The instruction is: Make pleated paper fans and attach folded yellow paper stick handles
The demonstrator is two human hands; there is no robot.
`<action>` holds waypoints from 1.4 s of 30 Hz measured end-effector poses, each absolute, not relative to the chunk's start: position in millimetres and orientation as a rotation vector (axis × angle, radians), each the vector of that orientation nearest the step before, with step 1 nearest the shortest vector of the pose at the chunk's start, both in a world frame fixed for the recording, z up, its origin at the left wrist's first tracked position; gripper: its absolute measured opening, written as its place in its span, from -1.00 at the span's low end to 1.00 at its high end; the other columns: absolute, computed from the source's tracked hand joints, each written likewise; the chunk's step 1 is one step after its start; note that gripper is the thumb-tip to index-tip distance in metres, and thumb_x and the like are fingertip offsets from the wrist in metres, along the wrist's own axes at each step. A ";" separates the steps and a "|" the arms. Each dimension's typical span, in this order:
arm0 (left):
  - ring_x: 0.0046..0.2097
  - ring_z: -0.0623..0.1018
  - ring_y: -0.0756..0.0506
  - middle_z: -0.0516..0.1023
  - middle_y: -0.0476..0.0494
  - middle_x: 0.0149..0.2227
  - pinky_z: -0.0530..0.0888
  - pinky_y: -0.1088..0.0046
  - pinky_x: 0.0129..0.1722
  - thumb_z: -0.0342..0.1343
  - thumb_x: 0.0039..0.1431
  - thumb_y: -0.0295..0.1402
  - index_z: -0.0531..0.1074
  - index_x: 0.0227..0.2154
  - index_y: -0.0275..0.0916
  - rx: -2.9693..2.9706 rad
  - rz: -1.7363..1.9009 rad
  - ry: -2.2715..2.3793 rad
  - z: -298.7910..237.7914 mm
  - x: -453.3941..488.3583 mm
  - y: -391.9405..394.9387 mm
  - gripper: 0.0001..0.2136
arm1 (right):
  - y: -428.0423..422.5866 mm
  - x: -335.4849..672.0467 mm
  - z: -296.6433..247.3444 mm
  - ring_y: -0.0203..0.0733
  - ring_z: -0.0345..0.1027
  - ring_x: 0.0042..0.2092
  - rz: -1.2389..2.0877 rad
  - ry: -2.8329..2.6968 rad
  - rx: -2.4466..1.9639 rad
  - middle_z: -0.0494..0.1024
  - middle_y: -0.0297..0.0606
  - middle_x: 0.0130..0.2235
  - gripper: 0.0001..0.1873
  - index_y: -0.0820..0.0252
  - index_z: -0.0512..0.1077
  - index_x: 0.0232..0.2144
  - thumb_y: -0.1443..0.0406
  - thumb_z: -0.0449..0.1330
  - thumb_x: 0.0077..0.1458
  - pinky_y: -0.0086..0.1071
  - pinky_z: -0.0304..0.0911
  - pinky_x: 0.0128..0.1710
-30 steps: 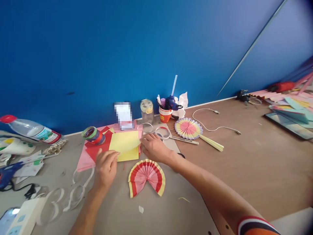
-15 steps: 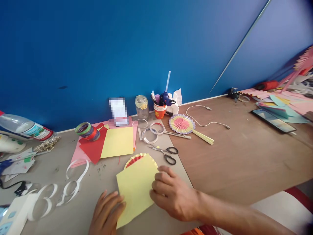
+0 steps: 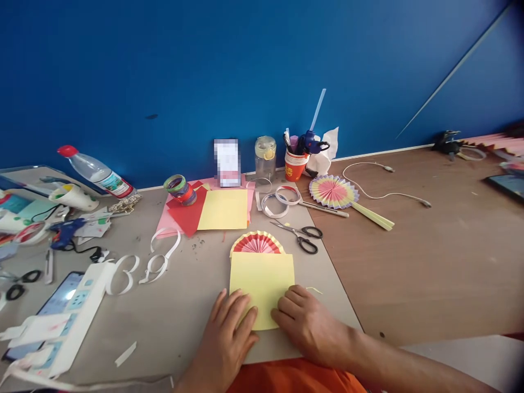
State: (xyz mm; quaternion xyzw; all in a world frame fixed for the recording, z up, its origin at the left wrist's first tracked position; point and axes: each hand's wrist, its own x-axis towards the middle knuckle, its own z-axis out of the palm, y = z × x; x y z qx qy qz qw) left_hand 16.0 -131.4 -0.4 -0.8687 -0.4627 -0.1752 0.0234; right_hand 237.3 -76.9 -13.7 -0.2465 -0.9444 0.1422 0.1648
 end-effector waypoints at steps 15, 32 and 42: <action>-0.15 0.52 -0.12 0.57 -0.20 -0.21 0.50 0.32 -0.14 -0.15 0.24 -0.57 0.47 -0.25 -0.32 -2.611 -0.639 -1.394 -9.9 16.1 -143.9 -0.74 | -92.2 222.6 -6.5 -0.17 0.09 -0.38 0.375 -2.756 -0.771 0.35 -0.24 -0.37 -0.91 0.19 0.29 -0.41 0.43 0.10 -0.01 -0.26 -0.05 -0.36; -0.30 0.50 -0.06 0.52 -0.13 -0.30 0.46 0.47 -0.28 -0.10 0.28 -0.41 0.43 -0.17 -0.20 -2.746 -0.588 -1.497 -22.0 2.5 -146.8 -0.79 | -89.2 218.8 1.9 -0.16 0.16 -0.35 0.384 -2.888 -0.896 0.38 -0.21 -0.34 -0.89 0.20 0.29 -0.41 0.36 0.16 -0.08 -0.26 0.03 -0.37; -0.41 0.43 -0.04 0.45 -0.07 -0.40 0.38 0.44 -0.40 -0.14 0.29 -0.45 0.40 -0.23 -0.21 -2.782 -0.599 -1.482 -13.7 7.4 -141.1 -0.80 | -88.9 221.1 5.9 -0.16 0.13 -0.36 0.379 -2.916 -0.876 0.37 -0.20 -0.33 -0.88 0.21 0.30 -0.40 0.35 0.15 -0.08 -0.28 -0.02 -0.38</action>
